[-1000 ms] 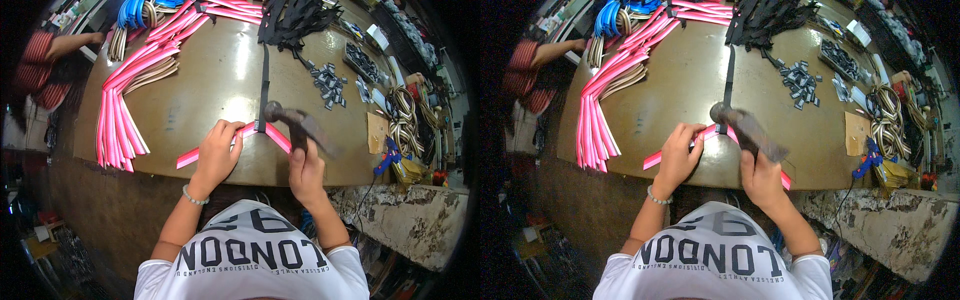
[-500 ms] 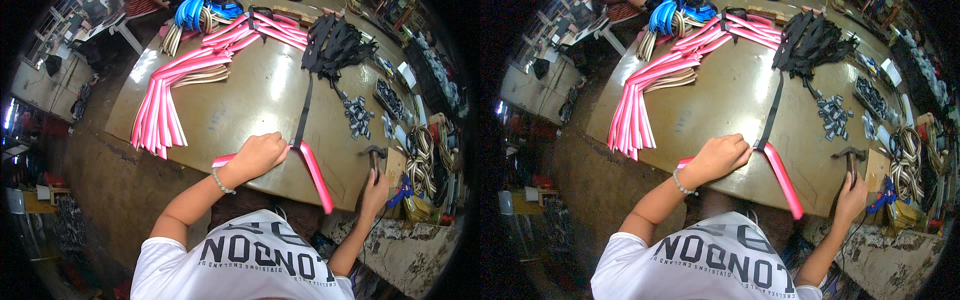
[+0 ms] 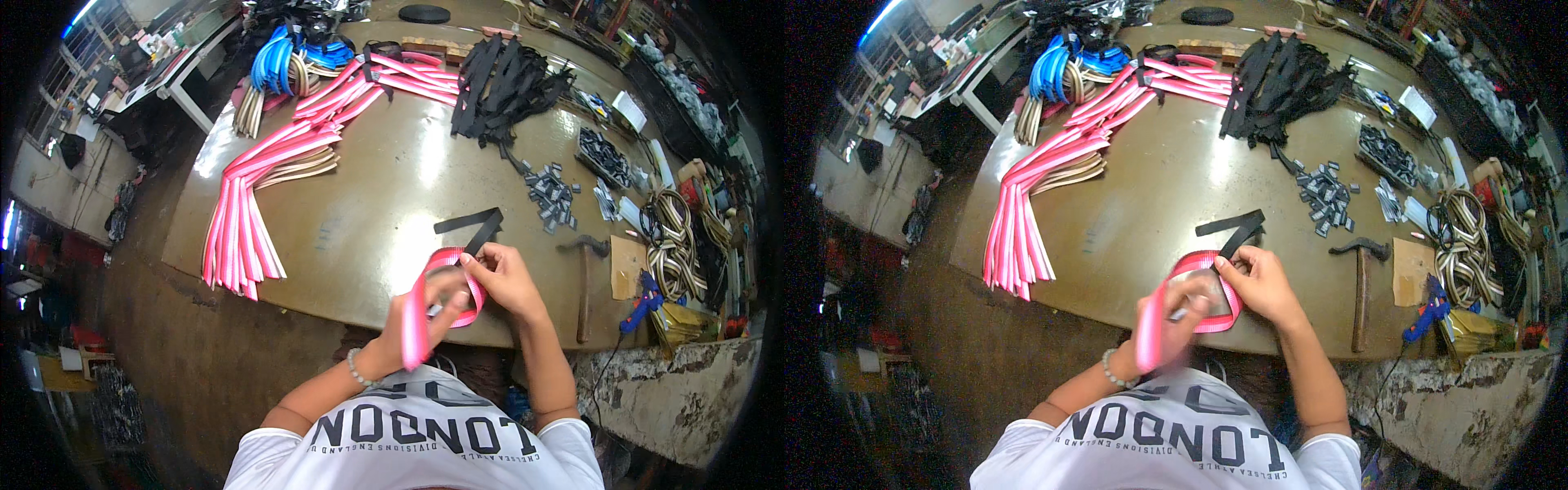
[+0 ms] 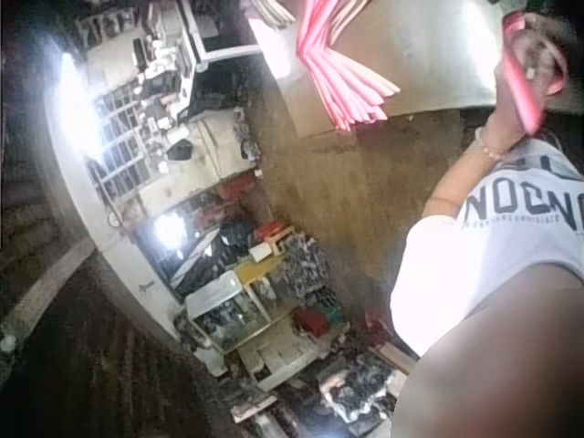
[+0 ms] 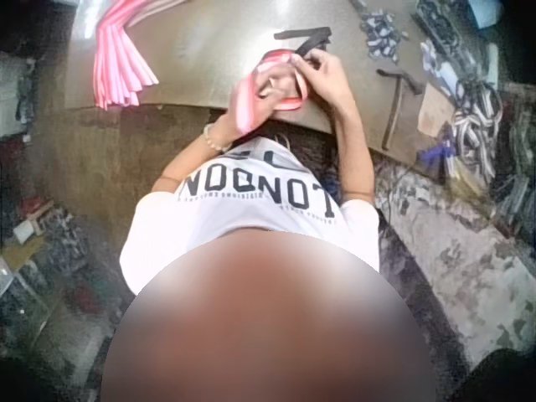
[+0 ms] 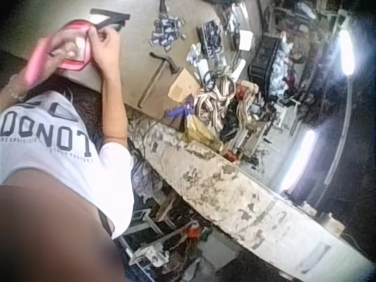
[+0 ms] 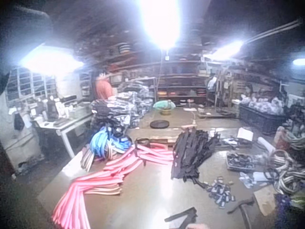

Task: The person repeatedly assembles pink and black straps by applying hot glue, placing small rectangular fasteners, and pressing them together. The person uses a glue gun and a hammer to secure the fasteners, then sets each completed strap aside.

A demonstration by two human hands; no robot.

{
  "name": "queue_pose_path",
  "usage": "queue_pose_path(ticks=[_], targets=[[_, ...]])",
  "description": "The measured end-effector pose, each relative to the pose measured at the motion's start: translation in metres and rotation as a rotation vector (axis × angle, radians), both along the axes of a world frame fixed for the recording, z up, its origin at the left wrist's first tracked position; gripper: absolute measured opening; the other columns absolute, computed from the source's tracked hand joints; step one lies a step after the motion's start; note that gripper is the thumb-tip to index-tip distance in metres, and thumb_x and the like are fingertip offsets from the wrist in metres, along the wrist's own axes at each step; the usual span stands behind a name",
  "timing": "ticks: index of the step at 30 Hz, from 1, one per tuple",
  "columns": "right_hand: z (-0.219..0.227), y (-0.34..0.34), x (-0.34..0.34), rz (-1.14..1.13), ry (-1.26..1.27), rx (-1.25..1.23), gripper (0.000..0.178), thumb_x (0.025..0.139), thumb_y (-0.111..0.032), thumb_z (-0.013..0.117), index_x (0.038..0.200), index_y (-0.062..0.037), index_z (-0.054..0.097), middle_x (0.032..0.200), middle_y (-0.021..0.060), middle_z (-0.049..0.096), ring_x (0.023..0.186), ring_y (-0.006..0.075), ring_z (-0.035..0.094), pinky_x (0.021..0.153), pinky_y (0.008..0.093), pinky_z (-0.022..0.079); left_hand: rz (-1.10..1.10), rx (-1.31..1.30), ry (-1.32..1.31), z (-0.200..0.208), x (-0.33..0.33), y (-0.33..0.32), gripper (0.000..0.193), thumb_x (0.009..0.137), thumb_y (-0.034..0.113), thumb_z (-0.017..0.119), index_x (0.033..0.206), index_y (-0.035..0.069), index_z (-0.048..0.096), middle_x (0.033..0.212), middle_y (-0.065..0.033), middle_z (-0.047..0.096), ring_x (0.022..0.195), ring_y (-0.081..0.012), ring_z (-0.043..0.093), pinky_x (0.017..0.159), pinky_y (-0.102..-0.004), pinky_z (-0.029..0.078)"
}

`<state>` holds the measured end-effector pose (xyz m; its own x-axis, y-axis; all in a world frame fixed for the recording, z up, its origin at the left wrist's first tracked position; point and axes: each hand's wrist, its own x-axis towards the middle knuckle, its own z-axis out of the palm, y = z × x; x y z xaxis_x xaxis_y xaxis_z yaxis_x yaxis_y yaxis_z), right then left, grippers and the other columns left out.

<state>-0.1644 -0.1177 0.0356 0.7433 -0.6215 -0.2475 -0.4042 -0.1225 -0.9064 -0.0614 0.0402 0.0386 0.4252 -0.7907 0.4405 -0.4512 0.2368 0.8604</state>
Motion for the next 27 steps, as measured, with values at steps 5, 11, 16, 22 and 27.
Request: queue_pose_path(ticks=[5,11,16,22,27], targets=[[0.005,-0.01,-0.023,0.112,-0.127,0.203,0.032,0.092,-0.027,0.071,0.078,0.0011,0.066,0.069,-0.0021,0.06,0.063,0.0051,0.05,0.054,0.0262,0.042,0.056,0.101,-0.099,0.015,0.016,-0.017,0.052,0.095,0.009,0.061,0.145,0.004,0.044,0.122,-0.0142,0.052,0.077,-0.0131,0.049,0.072,-0.028,0.046],[0.003,-0.022,-0.039,0.316,-0.004,0.262,0.035,0.093,-0.033,0.071,0.084,0.0009,0.069,0.073,-0.0007,0.063,0.069,0.0067,0.054,0.062,0.025,0.046,-0.264,0.54,0.256,-0.001,0.03,-0.032,0.023,0.094,0.022,0.068,0.099,0.0,0.07,0.075,-0.0027,0.063,0.066,-0.0053,0.051,0.056,-0.0233,0.041],[0.002,-0.028,-0.015,0.129,-0.054,0.513,0.043,0.09,-0.034,0.073,0.116,-0.0001,0.065,0.098,0.0018,0.065,0.091,0.0099,0.059,0.079,0.0253,0.047,-0.131,0.438,0.091,-0.001,0.032,-0.035,0.024,0.092,0.022,0.07,0.101,0.0,0.068,0.069,-0.0018,0.061,0.062,-0.0055,0.051,0.055,-0.0244,0.042],[0.012,-0.004,-0.01,0.079,-0.341,-0.69,0.027,0.08,-0.011,0.075,0.106,-0.0161,0.073,0.142,0.0072,0.048,0.131,0.0252,0.039,0.106,0.0421,0.035,0.077,0.389,-0.289,-0.015,0.031,-0.043,0.013,0.086,0.012,0.066,0.095,0.003,0.064,0.087,-0.0165,0.064,0.082,-0.0356,0.065,0.072,-0.0442,0.052],[-0.005,0.022,-0.001,-0.097,-0.231,-0.251,0.057,0.08,0.005,0.063,0.134,-0.0068,0.053,0.127,0.0175,0.052,0.102,0.0363,0.058,0.087,0.0401,0.05,0.147,0.326,-0.381,-0.027,0.027,-0.041,0.013,0.085,0.006,0.065,0.097,0.002,0.061,0.093,-0.0156,0.057,0.084,-0.0358,0.062,0.072,-0.045,0.051]])
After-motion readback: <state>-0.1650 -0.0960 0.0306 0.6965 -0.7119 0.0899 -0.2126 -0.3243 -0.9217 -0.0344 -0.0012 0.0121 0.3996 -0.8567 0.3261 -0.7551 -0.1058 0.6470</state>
